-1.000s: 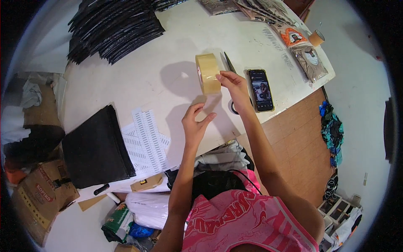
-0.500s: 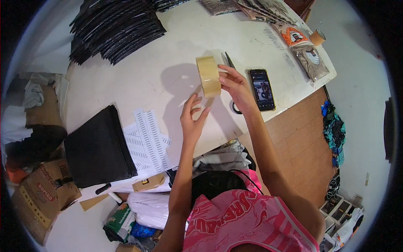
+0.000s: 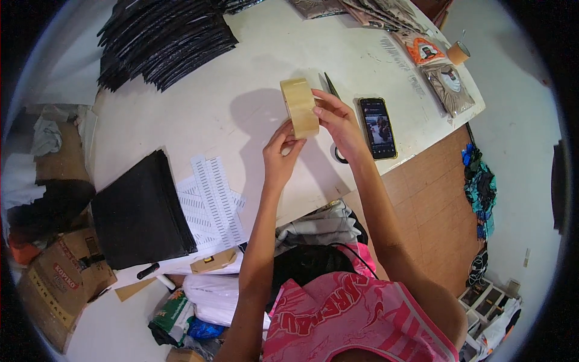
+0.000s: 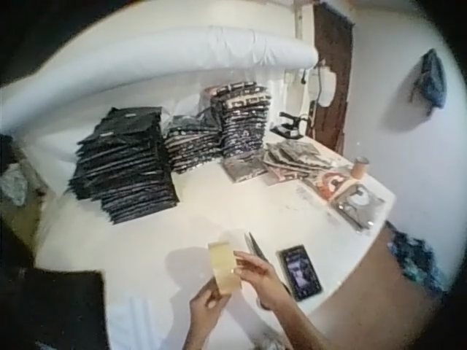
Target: The recorder folds a shirt, places it into a black poly mailer, seals it with tape, and then uses scissors to cut and prepare a shipping label.
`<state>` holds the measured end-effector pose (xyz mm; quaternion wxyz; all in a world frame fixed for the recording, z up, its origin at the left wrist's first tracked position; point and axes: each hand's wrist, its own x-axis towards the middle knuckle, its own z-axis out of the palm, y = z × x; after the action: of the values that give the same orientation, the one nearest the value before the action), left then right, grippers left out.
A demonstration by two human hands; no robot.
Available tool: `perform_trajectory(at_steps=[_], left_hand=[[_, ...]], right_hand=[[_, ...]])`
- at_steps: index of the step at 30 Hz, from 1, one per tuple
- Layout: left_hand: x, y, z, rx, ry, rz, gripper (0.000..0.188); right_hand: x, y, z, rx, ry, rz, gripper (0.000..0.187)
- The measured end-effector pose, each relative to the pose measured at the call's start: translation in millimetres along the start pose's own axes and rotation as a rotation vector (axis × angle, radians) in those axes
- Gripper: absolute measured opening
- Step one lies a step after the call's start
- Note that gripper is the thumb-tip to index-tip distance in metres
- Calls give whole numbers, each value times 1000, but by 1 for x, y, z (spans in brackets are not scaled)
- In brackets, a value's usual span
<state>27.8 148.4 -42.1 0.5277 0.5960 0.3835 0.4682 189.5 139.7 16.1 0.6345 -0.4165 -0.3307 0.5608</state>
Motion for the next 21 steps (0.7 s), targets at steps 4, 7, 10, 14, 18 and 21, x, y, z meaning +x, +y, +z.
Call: perform_trajectory(at_steps=[4,7,10,14,18,21], left_hand=[[1,5,4,18,29,-1,41],[1,7,5,25,27,18,39],[0,7,5,69,13,13,40],[0,7,4,102,13,45,40],[3,5,5,24,9,46,44],[3,-3,-1,48,-18,45,51]], right_hand=[[0,-4,1,-26,20,8,43],[-4,-7,0,-39,5,11,44],[-10,-6,0,-48,-30,-21,50],[-12,-9,-11,237,-247,27,65],[-14,-12,-8,119,-219,-27,71],[-13,-11,-4,104,-189,-8,70]])
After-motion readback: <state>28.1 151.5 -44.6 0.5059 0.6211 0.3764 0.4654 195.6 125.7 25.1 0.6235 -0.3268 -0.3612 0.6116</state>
